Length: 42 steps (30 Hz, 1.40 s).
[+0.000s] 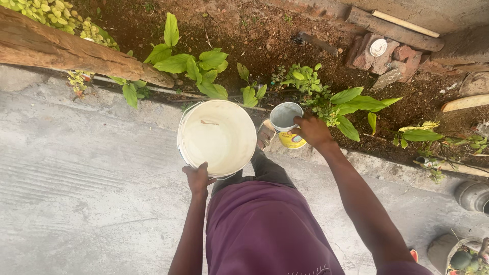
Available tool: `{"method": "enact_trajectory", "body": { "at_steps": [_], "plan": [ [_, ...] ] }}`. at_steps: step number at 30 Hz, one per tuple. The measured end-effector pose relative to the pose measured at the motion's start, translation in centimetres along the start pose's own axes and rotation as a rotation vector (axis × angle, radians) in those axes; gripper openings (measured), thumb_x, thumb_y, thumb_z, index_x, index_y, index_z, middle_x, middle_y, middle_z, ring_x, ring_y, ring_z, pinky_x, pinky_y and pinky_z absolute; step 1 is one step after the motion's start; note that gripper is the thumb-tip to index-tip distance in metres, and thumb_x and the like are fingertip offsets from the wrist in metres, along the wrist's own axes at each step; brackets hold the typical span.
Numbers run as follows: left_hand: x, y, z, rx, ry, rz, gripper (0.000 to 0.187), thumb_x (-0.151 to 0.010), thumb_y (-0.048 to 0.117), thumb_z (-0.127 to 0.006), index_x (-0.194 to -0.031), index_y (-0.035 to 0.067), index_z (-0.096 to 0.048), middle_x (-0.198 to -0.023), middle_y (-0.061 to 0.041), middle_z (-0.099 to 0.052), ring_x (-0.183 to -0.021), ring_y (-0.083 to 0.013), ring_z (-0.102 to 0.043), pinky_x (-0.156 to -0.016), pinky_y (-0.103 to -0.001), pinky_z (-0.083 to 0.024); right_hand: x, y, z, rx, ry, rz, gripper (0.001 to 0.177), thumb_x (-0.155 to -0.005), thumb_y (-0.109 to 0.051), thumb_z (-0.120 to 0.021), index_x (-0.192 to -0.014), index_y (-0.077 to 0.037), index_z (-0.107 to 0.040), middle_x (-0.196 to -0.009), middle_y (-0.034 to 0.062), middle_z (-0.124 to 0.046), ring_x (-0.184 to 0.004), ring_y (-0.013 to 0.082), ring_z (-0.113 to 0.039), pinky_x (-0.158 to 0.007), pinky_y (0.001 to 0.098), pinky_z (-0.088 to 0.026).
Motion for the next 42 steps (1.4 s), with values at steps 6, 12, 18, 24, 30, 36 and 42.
{"method": "enact_trajectory", "body": {
  "at_steps": [6,12,18,24,30,36,42],
  "plan": [
    [-0.8,-1.2,1.1,0.040,0.014,0.020,0.064,-0.090,0.017,-0.063,-0.134,-0.005,-0.022,-0.123,-0.031,-0.055,-0.097,-0.0354,-0.071,-0.064,-0.039,-0.060,-3.3,2.2,-4.3,0.149,-0.107,-0.051,0.047,-0.091,-0.050,-0.069,-0.124,-0.017,-0.067,-0.123,0.0183,-0.065,-0.117,0.0357,-0.064,-0.092,0.0496,-0.054],
    [-1.4,-1.7,1.4,0.034,0.010,0.015,0.063,-0.090,0.018,-0.064,-0.131,-0.006,-0.023,-0.121,-0.032,-0.056,-0.093,-0.0350,-0.072,-0.062,-0.040,-0.060,-5.7,4.5,-8.1,0.268,-0.219,-0.134,0.047,-0.088,-0.051,-0.075,-0.119,-0.017,-0.072,-0.124,0.0128,-0.069,-0.121,0.0307,-0.065,-0.097,0.0463,-0.054],
    [-2.1,-2.2,1.8,0.063,-0.008,0.010,0.065,-0.089,0.019,-0.065,-0.131,-0.007,-0.022,-0.118,-0.032,-0.058,-0.089,-0.0343,-0.073,-0.061,-0.040,-0.060,-5.5,6.4,-9.4,0.242,-0.234,-0.173,0.050,-0.084,-0.054,-0.078,-0.117,-0.016,-0.074,-0.121,0.0111,-0.072,-0.117,0.0297,-0.068,-0.095,0.0420,-0.057],
    [-2.3,-2.0,2.0,0.077,-0.042,-0.011,0.067,-0.090,0.020,-0.064,-0.132,-0.008,-0.020,-0.117,-0.033,-0.058,-0.087,-0.0343,-0.073,-0.061,-0.039,-0.060,-5.2,5.9,-9.1,0.308,-0.311,-0.194,0.051,-0.088,-0.054,-0.075,-0.121,-0.015,-0.073,-0.121,0.0109,-0.072,-0.115,0.0265,-0.070,-0.093,0.0403,-0.058],
    [-2.8,-1.9,2.2,0.062,-0.056,-0.015,0.067,-0.089,0.021,-0.064,-0.132,-0.007,-0.020,-0.117,-0.033,-0.057,-0.087,-0.0339,-0.073,-0.061,-0.039,-0.060,-5.0,4.3,-7.7,0.360,-0.350,-0.196,0.053,-0.088,-0.055,-0.075,-0.120,-0.013,-0.074,-0.122,0.0094,-0.072,-0.115,0.0247,-0.069,-0.090,0.0393,-0.059],
    [-3.8,-1.9,2.0,0.027,-0.056,0.020,0.066,-0.089,0.020,-0.066,-0.131,-0.005,-0.022,-0.117,-0.031,-0.058,-0.086,-0.0349,-0.072,-0.060,-0.040,-0.060,-5.0,2.9,-7.0,0.346,-0.338,-0.232,0.048,-0.086,-0.053,-0.078,-0.117,-0.016,-0.077,-0.119,0.0073,-0.074,-0.113,0.0256,-0.071,-0.086,0.0399,-0.061],
    [-3.7,-0.7,1.7,-0.041,-0.074,-0.007,0.063,-0.089,0.020,-0.066,-0.129,-0.006,-0.025,-0.117,-0.029,-0.058,-0.088,-0.0329,-0.072,-0.059,-0.039,-0.060,-4.9,2.2,-6.8,0.325,-0.327,-0.288,0.035,-0.086,-0.040,-0.076,-0.111,-0.016,-0.079,-0.111,0.0063,-0.077,-0.108,0.0261,-0.073,-0.083,0.0406,-0.061]
  ]
}}
Point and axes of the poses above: each hand's wrist, its own x-axis away from the middle knuckle, its own z-axis out of the back of the hand, y = z × x, the point moved 3 cm from there along -x, towards the middle knuckle
